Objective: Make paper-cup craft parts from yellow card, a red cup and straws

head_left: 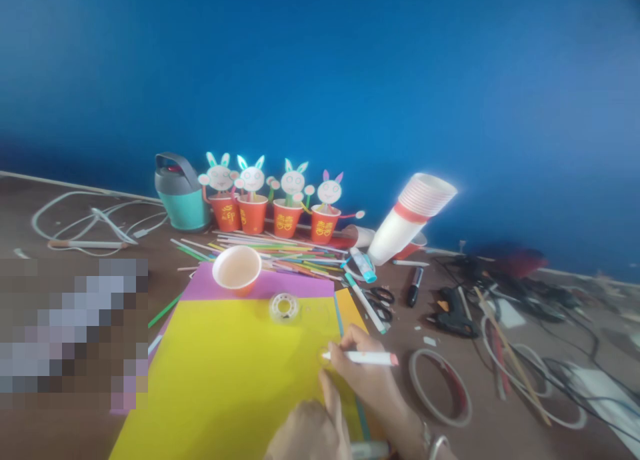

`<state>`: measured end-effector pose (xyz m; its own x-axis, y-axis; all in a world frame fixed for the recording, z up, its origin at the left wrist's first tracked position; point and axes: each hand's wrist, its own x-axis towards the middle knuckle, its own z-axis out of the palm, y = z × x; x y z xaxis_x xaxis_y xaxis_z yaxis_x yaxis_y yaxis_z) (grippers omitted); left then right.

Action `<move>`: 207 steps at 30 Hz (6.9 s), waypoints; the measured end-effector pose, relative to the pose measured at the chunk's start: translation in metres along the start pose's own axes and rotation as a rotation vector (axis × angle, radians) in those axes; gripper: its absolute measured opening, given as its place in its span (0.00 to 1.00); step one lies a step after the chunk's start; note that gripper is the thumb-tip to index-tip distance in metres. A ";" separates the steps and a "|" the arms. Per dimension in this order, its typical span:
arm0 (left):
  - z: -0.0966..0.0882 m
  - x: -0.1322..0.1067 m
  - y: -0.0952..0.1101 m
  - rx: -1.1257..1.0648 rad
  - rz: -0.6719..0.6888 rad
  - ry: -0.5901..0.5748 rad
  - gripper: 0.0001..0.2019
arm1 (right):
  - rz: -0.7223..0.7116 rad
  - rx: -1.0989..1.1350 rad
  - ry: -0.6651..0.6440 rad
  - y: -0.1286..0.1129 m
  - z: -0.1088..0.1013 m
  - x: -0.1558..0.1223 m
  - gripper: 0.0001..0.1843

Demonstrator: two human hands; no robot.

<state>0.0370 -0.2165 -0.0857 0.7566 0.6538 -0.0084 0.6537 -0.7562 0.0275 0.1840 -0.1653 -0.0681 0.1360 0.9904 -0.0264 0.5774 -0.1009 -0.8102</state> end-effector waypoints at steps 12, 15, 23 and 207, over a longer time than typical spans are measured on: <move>0.001 0.000 -0.003 0.032 0.060 0.030 0.22 | 0.043 -0.005 -0.011 0.001 -0.001 -0.001 0.13; 0.000 0.000 -0.004 0.015 0.053 0.025 0.23 | 0.022 -0.006 0.011 0.003 -0.001 -0.001 0.13; -0.007 0.000 -0.003 -0.013 0.049 0.014 0.21 | 0.011 -0.012 0.008 0.005 0.000 0.000 0.14; -0.033 -0.002 -0.006 0.131 0.024 0.073 0.14 | 0.120 0.330 0.023 -0.013 -0.015 -0.010 0.14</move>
<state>0.0315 -0.2125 -0.0527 0.7726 0.6317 0.0637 0.6347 -0.7657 -0.1042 0.1870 -0.1751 -0.0482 0.2074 0.9705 -0.1227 0.2654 -0.1766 -0.9478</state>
